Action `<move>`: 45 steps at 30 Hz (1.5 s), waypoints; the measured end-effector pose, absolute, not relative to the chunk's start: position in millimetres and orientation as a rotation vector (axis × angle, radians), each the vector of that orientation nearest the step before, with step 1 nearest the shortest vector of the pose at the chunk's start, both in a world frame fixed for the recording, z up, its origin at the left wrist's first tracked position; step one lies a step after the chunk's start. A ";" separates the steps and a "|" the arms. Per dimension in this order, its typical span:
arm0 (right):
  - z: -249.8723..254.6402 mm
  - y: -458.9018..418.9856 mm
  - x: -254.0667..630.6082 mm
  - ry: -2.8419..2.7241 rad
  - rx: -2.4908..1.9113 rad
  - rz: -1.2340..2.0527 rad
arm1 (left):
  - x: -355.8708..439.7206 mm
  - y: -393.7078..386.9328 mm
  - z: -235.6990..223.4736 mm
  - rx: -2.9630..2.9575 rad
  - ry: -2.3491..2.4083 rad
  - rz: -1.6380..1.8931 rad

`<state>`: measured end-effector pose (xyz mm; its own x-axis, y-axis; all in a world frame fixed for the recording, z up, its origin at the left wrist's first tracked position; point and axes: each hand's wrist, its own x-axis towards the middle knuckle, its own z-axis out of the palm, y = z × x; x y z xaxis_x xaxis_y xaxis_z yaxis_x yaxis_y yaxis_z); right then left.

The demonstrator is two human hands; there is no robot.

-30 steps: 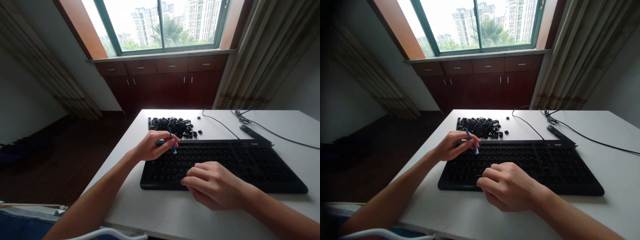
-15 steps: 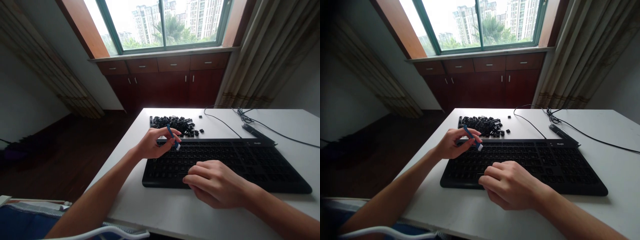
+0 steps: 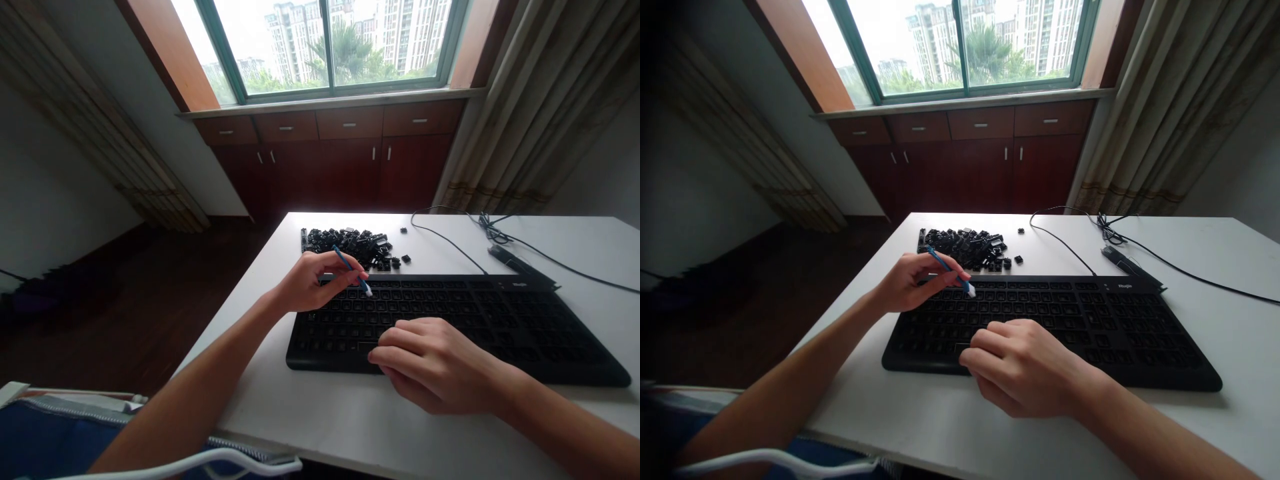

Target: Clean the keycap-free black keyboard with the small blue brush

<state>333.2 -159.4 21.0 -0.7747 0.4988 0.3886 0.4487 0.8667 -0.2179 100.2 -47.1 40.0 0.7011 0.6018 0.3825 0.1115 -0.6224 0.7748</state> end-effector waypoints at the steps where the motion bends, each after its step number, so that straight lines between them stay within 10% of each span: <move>1: 20.8 -159.3 333.3 -2.598 -0.699 0.156 | 100.5 -47.1 39.9 2.150 0.544 0.804; 45: 21.1 -159.0 332.6 -2.587 -0.685 0.185 | 90.5 -44.1 47.6 2.463 0.608 0.679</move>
<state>332.6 -159.0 21.1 -0.7726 0.4978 0.3941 0.4366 0.8672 -0.2394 90.5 -44.1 47.6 0.7749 0.5334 0.3392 0.2785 -0.7698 0.5742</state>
